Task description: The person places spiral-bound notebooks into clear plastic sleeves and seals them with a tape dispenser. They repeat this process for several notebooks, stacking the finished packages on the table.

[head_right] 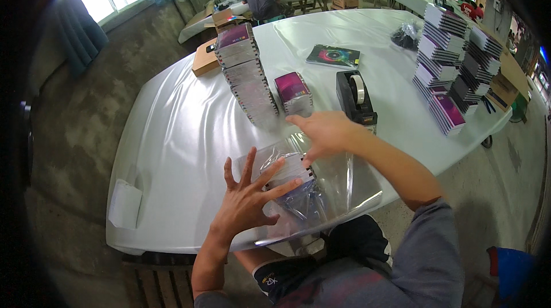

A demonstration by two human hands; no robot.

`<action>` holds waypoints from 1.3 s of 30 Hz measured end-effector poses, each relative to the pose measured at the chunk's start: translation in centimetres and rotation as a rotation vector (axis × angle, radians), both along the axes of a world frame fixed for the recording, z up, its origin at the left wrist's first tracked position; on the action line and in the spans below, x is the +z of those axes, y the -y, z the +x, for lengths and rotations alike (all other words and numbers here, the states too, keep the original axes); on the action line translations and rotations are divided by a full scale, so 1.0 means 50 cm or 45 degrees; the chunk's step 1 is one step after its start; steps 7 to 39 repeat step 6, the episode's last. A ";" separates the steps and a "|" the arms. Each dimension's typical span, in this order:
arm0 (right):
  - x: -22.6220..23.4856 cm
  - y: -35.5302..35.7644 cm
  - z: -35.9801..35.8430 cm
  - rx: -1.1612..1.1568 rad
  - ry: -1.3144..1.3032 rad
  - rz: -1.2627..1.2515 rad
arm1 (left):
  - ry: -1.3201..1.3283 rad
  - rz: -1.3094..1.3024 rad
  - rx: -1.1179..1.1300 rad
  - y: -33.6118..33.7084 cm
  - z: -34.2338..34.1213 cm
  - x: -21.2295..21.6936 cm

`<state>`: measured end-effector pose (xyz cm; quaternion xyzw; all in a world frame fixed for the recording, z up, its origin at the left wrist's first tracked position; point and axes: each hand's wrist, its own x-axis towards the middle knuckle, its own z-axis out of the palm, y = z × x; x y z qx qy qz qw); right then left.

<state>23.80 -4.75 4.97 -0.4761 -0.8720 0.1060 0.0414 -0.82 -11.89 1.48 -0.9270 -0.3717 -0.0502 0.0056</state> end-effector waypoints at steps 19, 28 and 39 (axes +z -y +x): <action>-0.051 0.059 0.036 0.594 -0.186 0.257 | 0.085 -0.144 -0.008 -0.008 -0.003 -0.008; -0.051 0.059 0.036 0.594 -0.186 0.257 | 0.085 -0.144 -0.008 -0.008 -0.003 -0.008; -0.051 0.059 0.036 0.594 -0.186 0.257 | 0.085 -0.144 -0.008 -0.008 -0.003 -0.008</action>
